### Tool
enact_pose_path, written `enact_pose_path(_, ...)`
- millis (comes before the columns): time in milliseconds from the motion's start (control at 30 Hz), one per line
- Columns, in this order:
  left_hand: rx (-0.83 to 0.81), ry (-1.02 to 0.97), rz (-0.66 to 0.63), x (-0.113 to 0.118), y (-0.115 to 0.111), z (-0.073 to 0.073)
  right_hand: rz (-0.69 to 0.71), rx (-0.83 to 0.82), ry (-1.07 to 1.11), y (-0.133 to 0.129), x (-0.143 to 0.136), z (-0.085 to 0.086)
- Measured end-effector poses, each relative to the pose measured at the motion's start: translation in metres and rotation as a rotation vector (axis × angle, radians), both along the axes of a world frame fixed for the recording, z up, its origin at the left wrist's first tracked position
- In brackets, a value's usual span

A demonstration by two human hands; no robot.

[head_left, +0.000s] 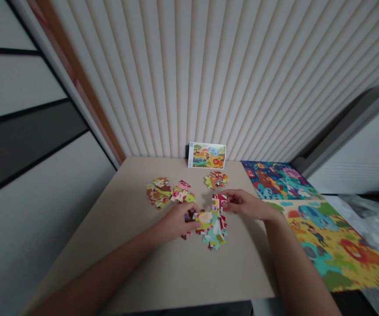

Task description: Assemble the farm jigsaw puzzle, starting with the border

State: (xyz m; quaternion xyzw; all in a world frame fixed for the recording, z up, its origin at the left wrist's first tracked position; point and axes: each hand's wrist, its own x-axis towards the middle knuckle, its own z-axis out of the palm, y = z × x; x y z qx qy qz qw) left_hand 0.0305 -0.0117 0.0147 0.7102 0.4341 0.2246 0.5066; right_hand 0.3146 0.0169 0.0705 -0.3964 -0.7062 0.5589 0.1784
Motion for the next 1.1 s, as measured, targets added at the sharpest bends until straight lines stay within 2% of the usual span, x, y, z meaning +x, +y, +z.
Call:
enact_pose_path(33, -0.126, -0.059, 0.025, -0.002, 0.002, -0.002, -0.017, 0.015, -0.001, 0.000, 0.001, 0.002)
enact_pose_path(100, -0.259, -0.174, 0.063, -0.007, 0.006, -0.003, -0.018, 0.026, -0.011, -0.002, 0.002, 0.006)
enact_pose_path(300, -0.272, -0.412, 0.171, -0.015, 0.015, -0.003, 0.197, -0.037, -0.097, -0.010, -0.006, 0.011)
enact_pose_path(433, -0.275, -0.443, 0.156, -0.013, 0.011, 0.001, 0.065, 0.156, -0.088, -0.014, -0.024, 0.006)
enact_pose_path(500, -0.257, -0.438, 0.131, -0.011, 0.008, 0.004, 0.018, 0.169, -0.051, -0.016, -0.035, 0.003)
enact_pose_path(600, -0.131, -0.406, 0.202, -0.012, 0.006, 0.008, -0.043, 0.075, 0.026, -0.017, -0.043, -0.003)
enact_pose_path(700, 0.137, -0.308, 0.380, -0.022, 0.008, 0.010, -0.165, 0.066, 0.104, -0.012, -0.040, -0.006)
enact_pose_path(767, 0.308, -0.205, 0.448, -0.031, 0.011, 0.011, -0.244, 0.114, 0.126, -0.006, -0.035, -0.008)
enact_pose_path(833, 0.407, -0.107, 0.448, -0.038, 0.013, 0.011, -0.342, 0.149, 0.152, 0.000, -0.031, -0.010)
enact_pose_path(933, 0.445, -0.019, 0.385, -0.041, 0.014, 0.010, -0.462, 0.154, 0.194, 0.007, -0.029, -0.013)
enact_pose_path(1100, 0.457, 0.009, 0.298, -0.036, 0.014, 0.011, -0.514, 0.178, 0.192, 0.012, -0.022, -0.017)
